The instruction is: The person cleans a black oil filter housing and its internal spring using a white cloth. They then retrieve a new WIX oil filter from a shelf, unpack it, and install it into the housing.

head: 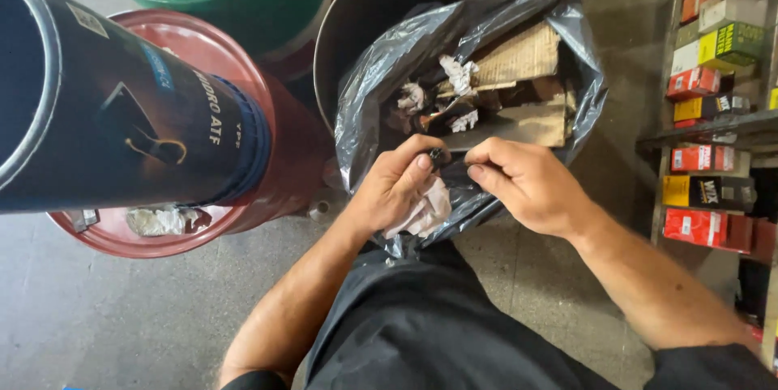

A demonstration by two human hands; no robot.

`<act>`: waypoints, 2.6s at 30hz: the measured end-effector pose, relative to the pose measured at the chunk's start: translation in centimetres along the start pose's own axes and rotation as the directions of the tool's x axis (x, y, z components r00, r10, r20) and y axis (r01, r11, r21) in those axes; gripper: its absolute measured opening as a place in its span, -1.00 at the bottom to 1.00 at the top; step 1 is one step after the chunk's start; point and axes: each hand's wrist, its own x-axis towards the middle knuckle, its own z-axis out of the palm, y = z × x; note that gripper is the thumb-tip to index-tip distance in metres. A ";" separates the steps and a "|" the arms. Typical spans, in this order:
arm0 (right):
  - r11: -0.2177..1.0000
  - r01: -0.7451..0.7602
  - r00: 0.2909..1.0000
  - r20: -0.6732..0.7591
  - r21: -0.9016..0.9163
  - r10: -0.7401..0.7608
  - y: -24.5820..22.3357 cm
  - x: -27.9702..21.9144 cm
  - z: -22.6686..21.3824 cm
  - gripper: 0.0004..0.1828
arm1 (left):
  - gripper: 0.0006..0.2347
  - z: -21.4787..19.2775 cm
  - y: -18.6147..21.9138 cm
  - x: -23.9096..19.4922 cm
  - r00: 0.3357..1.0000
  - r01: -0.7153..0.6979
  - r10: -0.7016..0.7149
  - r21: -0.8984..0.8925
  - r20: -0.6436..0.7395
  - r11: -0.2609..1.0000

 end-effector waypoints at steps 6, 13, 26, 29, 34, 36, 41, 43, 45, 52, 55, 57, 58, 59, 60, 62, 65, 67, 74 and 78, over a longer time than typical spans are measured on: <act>0.941 -0.112 0.993 0.070 0.319 0.094 -5.2 0.0 0.1 -0.79 | -0.70 -0.4 2.1 -0.6 0.997 -0.069 0.068 -0.046 -0.026 0.997; 0.913 -0.224 0.973 0.126 0.342 0.191 -8.0 0.1 0.6 -0.75 | -0.72 -1.7 3.8 -1.4 0.992 -0.123 0.123 -0.078 0.001 0.989; 0.818 0.233 0.961 -0.002 -0.526 -0.276 -10.4 0.0 1.0 -0.77 | -0.77 -3.2 6.3 -1.2 0.974 -0.224 0.226 -0.156 -0.006 0.962; 0.664 0.293 0.919 0.011 -0.688 -0.394 -10.5 0.0 1.1 -0.90 | -0.68 -2.8 7.8 -2.0 0.994 -0.109 0.110 -0.048 0.025 0.993; 0.720 0.267 0.943 0.021 -0.640 -0.331 -10.9 -0.2 0.8 -0.88 | -0.68 -3.0 8.4 -2.2 0.994 -0.102 0.102 -0.029 0.024 0.994; 0.731 0.269 0.945 0.025 -0.627 -0.326 -10.9 -0.2 0.7 -0.87 | -0.69 -3.1 8.5 -2.3 0.994 -0.112 0.112 -0.021 0.019 0.994; 0.764 0.238 0.962 0.038 -0.599 -0.270 -11.3 -0.1 0.5 -0.89 | -0.68 -3.2 8.7 -2.3 0.993 -0.120 0.118 0.061 0.029 0.991; 0.830 0.163 0.987 0.092 -0.533 -0.134 -11.8 0.1 -0.1 -0.85 | -0.68 -3.2 9.1 -2.5 0.994 -0.100 0.092 0.131 0.061 0.986; 0.880 0.072 0.988 0.155 -0.468 0.001 -12.6 0.5 -0.5 -0.80 | -0.68 -3.1 9.2 -2.6 0.993 -0.081 0.063 0.201 0.095 0.976; 0.984 -0.179 0.975 -0.131 0.006 0.178 -11.1 -0.3 3.5 -0.75 | -0.70 -2.0 8.0 -2.4 0.978 -0.173 0.196 0.252 -0.066 0.952; 0.999 0.037 0.921 -0.390 0.029 -0.023 -8.8 -1.0 6.7 -0.81 | -0.77 -1.2 8.0 -2.4 0.939 -0.268 0.305 0.219 -0.159 0.938; 0.996 0.083 0.877 -0.476 0.015 -0.066 -7.8 -0.9 7.2 -0.82 | -0.77 -1.1 8.3 -2.2 0.923 -0.292 0.336 0.229 -0.185 0.929; 0.995 0.098 0.884 -0.458 -0.015 -0.095 -7.5 -0.7 6.9 -0.84 | -0.77 -1.1 8.2 -2.1 0.920 -0.301 0.347 0.239 -0.183 0.923; 0.993 0.111 0.890 -0.441 -0.041 -0.118 -7.3 -0.6 6.8 -0.86 | -0.77 -1.2 8.2 -2.1 0.918 -0.307 0.354 0.249 -0.176 0.919; 0.993 0.114 0.889 -0.441 -0.041 -0.121 -7.8 -0.4 5.8 -0.86 | -0.77 -1.4 7.8 -2.0 0.918 -0.307 0.356 0.253 -0.177 0.917; 0.953 0.068 0.974 -0.225 0.296 0.000 -8.9 -0.2 3.9 -0.76 | -0.79 -1.7 7.1 -1.9 0.910 -0.346 0.397 0.312 -0.117 0.885; 0.976 0.165 0.946 -0.302 0.143 -0.116 -7.9 -0.2 4.8 -0.83 | -0.76 -1.6 6.7 -1.8 0.908 -0.357 0.404 0.300 -0.111 0.884; 0.951 0.296 0.878 -0.366 -0.090 -0.308 -6.9 0.0 5.1 -0.84 | -0.77 -1.3 7.0 -1.9 0.906 -0.359 0.407 0.298 -0.116 0.884; 0.535 0.409 0.443 -0.352 -0.739 -0.824 -6.4 1.2 5.8 -0.79 | -0.73 0.1 7.5 -2.4 0.892 -0.384 0.421 0.214 -0.165 0.898; 0.547 0.436 0.473 -0.335 -0.714 -0.815 -6.7 0.9 5.3 -0.83 | -0.72 0.0 7.5 -2.1 0.878 -0.415 0.456 0.244 -0.144 0.876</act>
